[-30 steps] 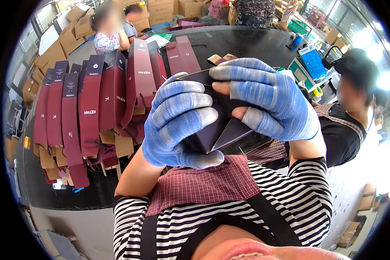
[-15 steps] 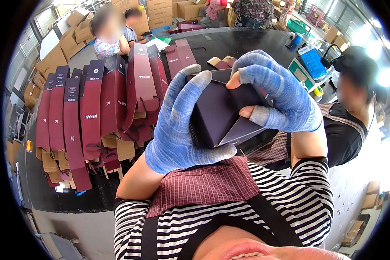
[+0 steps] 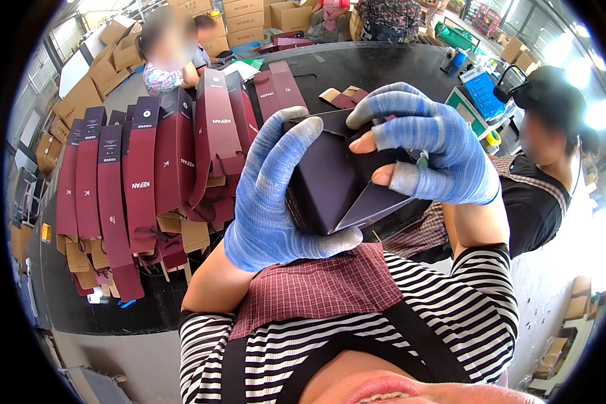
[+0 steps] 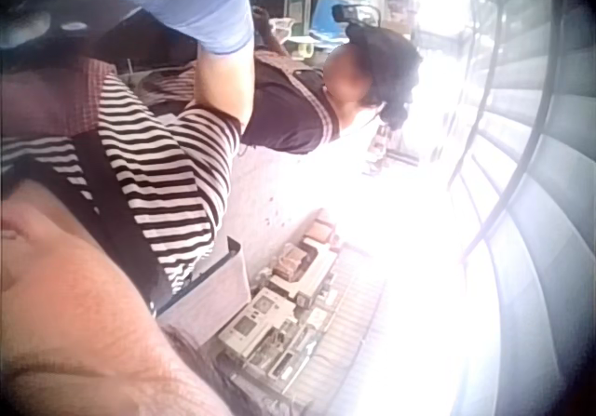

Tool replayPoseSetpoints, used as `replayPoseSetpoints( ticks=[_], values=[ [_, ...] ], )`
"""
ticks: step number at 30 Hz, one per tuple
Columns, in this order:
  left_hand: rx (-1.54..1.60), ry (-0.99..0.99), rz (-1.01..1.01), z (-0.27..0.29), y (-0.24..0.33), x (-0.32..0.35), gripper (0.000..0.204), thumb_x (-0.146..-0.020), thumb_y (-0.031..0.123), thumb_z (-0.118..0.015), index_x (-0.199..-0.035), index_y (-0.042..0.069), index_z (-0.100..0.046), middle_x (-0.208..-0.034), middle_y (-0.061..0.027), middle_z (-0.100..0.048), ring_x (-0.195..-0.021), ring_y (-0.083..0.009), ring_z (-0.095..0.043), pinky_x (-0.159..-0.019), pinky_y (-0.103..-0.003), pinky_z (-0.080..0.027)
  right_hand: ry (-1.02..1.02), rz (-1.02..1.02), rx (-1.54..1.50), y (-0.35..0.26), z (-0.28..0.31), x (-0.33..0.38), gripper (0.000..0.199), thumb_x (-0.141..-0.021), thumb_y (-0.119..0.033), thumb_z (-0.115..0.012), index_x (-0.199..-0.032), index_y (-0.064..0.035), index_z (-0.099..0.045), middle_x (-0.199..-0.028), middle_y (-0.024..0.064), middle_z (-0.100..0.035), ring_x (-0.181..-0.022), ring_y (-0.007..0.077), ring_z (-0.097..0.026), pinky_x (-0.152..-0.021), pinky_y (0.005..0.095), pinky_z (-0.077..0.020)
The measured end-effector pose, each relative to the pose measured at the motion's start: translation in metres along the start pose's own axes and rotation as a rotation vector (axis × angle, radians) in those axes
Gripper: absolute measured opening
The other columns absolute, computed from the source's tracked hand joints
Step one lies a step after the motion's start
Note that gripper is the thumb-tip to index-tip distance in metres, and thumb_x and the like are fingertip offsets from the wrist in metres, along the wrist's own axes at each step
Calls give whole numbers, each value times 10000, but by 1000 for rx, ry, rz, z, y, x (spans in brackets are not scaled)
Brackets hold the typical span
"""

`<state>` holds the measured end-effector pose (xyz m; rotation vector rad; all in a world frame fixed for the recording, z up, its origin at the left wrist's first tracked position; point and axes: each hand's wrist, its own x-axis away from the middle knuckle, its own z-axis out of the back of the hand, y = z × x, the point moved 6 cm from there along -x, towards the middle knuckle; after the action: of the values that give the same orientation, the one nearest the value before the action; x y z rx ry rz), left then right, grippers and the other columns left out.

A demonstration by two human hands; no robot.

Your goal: The person folds several cardboard boxes by hand, tucking in the bottom flaps to assemble them and placing them on a table.

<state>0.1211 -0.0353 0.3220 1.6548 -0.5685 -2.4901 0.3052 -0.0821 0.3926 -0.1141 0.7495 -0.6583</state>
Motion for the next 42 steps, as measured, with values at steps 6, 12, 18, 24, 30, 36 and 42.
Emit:
replayPoseSetpoints(
  ticks=[6, 12, 18, 24, 30, 36, 42],
  values=[
    [16, 7, -8, 2, 2, 0, 1118, -568, 483, -967, -1451, -2, -483, -1410, -255, -489, -1277, -400, -539, -1045, -473, -476, 30, -14, -14, -3, 0, 1, 340, -827, -200, -815, -1101, -13, -740, -1143, 148, -695, -1102, 301, -648, -971, 395, -499],
    [10, 19, -30, 4, 3, 1, 1116, -567, 483, -965, -1456, 10, -482, -1400, -253, -498, -1275, -398, -541, -1040, -473, -484, 76, -516, -737, 30, -24, 12, 663, -891, -170, -754, -1465, 10, -477, -1317, 114, -620, -1219, 185, -567, -1058, 343, -442],
    [-38, -7, -44, 8, 8, 0, 1150, -597, 469, -941, -1502, -3, -410, -1407, -270, -478, -1295, -415, -505, -1083, -489, -441, 90, -565, -834, 15, -34, 5, 706, -867, -147, -722, -1489, 32, -441, -1367, 136, -607, -1277, 215, -565, -1104, 334, -410],
    [48, -25, 157, -29, -32, 47, 1382, -626, 476, -927, -1592, -47, -89, -1559, -294, -295, -1428, -456, -354, -1192, -473, -306, 528, -450, -1195, 61, -64, 40, 873, -923, -512, -648, -1571, -37, -307, -1425, 162, -548, -1273, 286, -562, -1090, 413, -449],
    [-22, -293, 556, -67, -108, 157, 1430, -572, 495, -951, -1598, -22, -99, -1529, -284, -336, -1440, -435, -332, -1212, -462, -275, 955, -485, -1192, 135, -117, 133, 636, -1041, -486, -496, -1497, -51, -409, -1413, 164, -542, -1258, 313, -572, -1054, 472, -489],
    [315, 178, 568, 30, -89, 44, 991, -685, 312, -901, -1470, 7, -378, -1328, -147, -560, -1206, -252, -543, -1046, -401, -445, 943, -595, -870, 154, -103, 109, 506, -1028, -218, -557, -1462, 8, -429, -1343, 140, -602, -1205, 230, -601, -1024, 368, -492],
    [-87, 235, 862, 171, -197, 1, 821, -878, 325, -799, -1503, -18, -393, -1349, -164, -586, -1163, -228, -610, -973, -338, -514, 589, -1064, -902, 236, -201, 179, 455, -957, -253, -656, -1337, -19, -568, -1150, 68, -669, -1008, 149, -637, -844, 318, -520]
  ],
)
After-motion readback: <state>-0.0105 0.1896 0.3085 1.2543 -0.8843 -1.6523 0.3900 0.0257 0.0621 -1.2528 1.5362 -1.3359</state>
